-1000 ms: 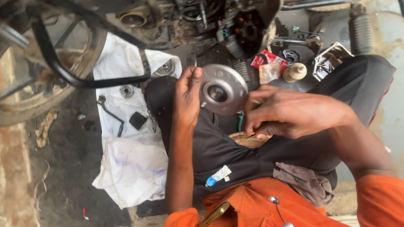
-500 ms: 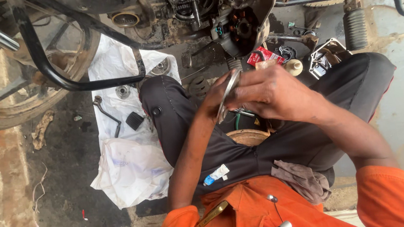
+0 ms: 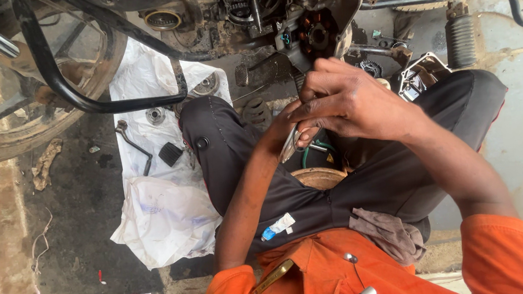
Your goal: The person sits on the floor beside a red motorcycle with the engine exposed. They wipe the engine area with a cloth, unpack a new seal from a plastic bag, and apply grease from a tube to the seal and a metal cover plate.
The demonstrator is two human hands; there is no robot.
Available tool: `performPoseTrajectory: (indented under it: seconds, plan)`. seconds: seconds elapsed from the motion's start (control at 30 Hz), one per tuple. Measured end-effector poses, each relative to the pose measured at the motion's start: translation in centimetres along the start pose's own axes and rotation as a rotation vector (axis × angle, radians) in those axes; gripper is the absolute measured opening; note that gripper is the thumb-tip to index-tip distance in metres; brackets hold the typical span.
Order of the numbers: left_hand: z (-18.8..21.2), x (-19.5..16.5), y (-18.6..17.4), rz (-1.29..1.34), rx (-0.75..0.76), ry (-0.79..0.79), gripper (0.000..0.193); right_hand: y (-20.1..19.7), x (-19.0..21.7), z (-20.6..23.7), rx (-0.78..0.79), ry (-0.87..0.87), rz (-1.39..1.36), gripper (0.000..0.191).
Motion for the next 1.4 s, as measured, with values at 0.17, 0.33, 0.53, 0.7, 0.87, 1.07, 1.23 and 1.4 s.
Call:
performPoseTrajectory:
  seconds: [0.17, 0.33, 0.53, 0.7, 0.87, 1.07, 1.23, 1.4]
  plan:
    - [0.1, -0.8, 0.8, -0.203, 0.021, 0.096, 0.040, 0.1, -0.2, -0.3, -0.065, -0.086, 0.051, 0.032]
    - [4.7, -5.7, 4.0, -0.821, -0.279, 0.611, 0.058, -0.5, -0.1, 1.0, -0.050, -0.055, 0.118, 0.020]
    - [10.5, -6.6, 8.5, -1.189, -0.407, 0.894, 0.031, -0.8, -0.1, 2.1, -0.205, -0.079, 0.087, 0.022]
    - [9.6, -6.1, 9.4, -0.973, -0.477, 0.861, 0.011, -0.1, -0.2, 2.4, -0.273, -0.085, 0.103, 0.023]
    - [9.0, -5.0, 9.9, -1.144, -0.659, 0.964, 0.010, 0.7, -0.3, 3.0, -0.302, -0.044, 0.118, 0.021]
    - [8.9, -4.5, 9.3, -1.017, -0.677, 0.966, 0.012, 0.6, -0.7, 3.9, -0.349, 0.010, 0.068, 0.025]
    - [8.7, -5.1, 9.5, -0.880, -0.544, 0.902, 0.014, 0.4, -0.8, 4.3, -0.370, -0.005, 0.085, 0.026]
    - [8.4, -5.8, 10.2, -1.006, -0.515, 0.839, 0.014, 0.6, -0.7, 4.3, -0.344, -0.006, 0.108, 0.026]
Point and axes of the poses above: each hand's wrist, its own z-axis away from the middle knuckle, its own y-axis out of the palm, x = y × z, the point moved 1 cm from there along -z, towards the middle knuckle, and after that the axes turned 1 degree about -z, right-handed, at the moved point
